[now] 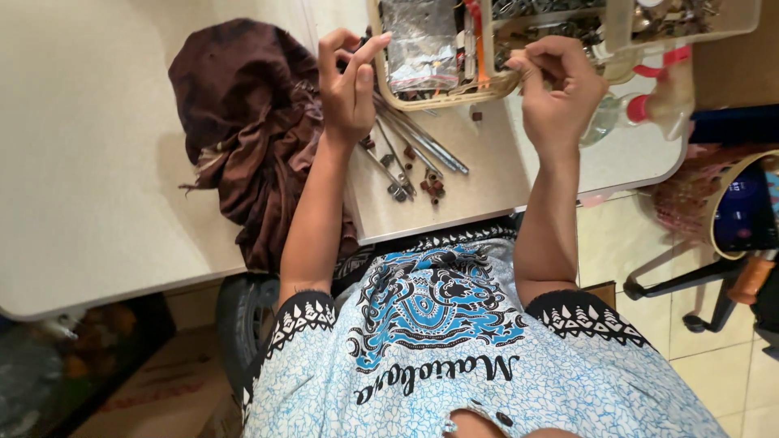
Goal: The person sits at a table and organizes small metal tools and components from a plastic organizer. They pick up various metal rods and small parts, placing them on the table. Later, they use a green-handled tool to manipulate and arrange the metal rods.
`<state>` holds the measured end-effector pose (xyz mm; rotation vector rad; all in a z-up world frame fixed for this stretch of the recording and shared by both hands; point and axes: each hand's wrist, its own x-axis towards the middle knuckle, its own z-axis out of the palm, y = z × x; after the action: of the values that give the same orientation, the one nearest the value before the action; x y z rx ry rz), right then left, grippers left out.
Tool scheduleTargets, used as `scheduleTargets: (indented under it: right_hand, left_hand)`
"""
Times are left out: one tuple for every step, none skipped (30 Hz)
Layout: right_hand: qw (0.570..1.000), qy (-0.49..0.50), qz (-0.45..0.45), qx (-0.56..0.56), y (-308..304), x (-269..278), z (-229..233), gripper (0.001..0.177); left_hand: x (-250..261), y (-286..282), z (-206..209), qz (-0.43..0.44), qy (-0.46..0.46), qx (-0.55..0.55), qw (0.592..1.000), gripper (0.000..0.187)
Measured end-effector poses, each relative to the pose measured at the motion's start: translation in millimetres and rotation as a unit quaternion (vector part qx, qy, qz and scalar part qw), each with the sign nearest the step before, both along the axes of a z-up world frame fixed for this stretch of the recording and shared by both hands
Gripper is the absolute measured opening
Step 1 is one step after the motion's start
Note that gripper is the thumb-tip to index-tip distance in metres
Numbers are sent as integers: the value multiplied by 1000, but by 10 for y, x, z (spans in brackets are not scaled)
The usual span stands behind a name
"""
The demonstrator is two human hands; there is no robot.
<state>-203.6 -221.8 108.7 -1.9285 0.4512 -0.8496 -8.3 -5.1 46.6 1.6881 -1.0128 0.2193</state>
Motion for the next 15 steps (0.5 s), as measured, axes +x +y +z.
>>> scheduleTargets:
  right_hand:
    - [1000, -4, 4, -2, 7, -2, 4, 18]
    - [1000, 6, 0, -13, 30, -14, 19, 18]
    - [1000, 17, -3, -24, 48, -23, 50, 19]
    - [999, 29, -7, -34, 95, -27, 75, 20]
    - [994, 34, -3, -101, 171, -40, 107, 20]
    - [985, 33, -1, -171, 240, -53, 159, 21]
    - [970, 31, 2, -240, 308, -70, 218, 23]
    - [964, 20, -3, -266, 381, -84, 263, 23]
    - [957, 8, -8, -291, 470, -103, 281, 24]
    - [948, -2, -15, -317, 533, -144, 290, 24]
    - [968, 11, -6, -251, 631, -167, 250, 22]
    - [983, 24, 0, -184, 698, -190, 207, 19]
    - [983, 55, 33, -173, 769, -227, 167, 18]
    - [981, 86, 65, -162, 880, -237, 103, 16]
    - [972, 86, 105, -191, 948, -207, 40, 17]
  left_hand:
    - [2, -3, -1, 0, -6, -6, 1000, 39]
    - [6, 13, -7, 2, -10, -8, 1000, 39]
    - [13, 23, -21, 3, -15, -11, 1000, 38]
    - [18, 27, -44, -1, -10, -16, 1000, 37]
    - [26, 20, -68, -5, -4, -21, 1000, 36]
    - [47, 9, -81, -11, -4, -30, 999, 35]
    - [34, 17, -89, -9, -5, -29, 1000, 35]
    - [20, 9, -96, -8, -5, -30, 1000, 35]
    - [21, 22, -97, -6, -5, -31, 999, 35]
    - [18, 40, -99, -5, -2, -24, 1000, 35]
    - [15, 53, -97, -3, 1, -18, 1000, 36]
    - [18, 45, -91, -3, 4, -13, 1000, 36]
    - [16, 41, -81, -5, 3, -19, 1000, 36]
    - [12, 41, -67, -8, 0, -26, 1000, 35]
    - [2, 45, -51, -11, -2, -33, 999, 35]
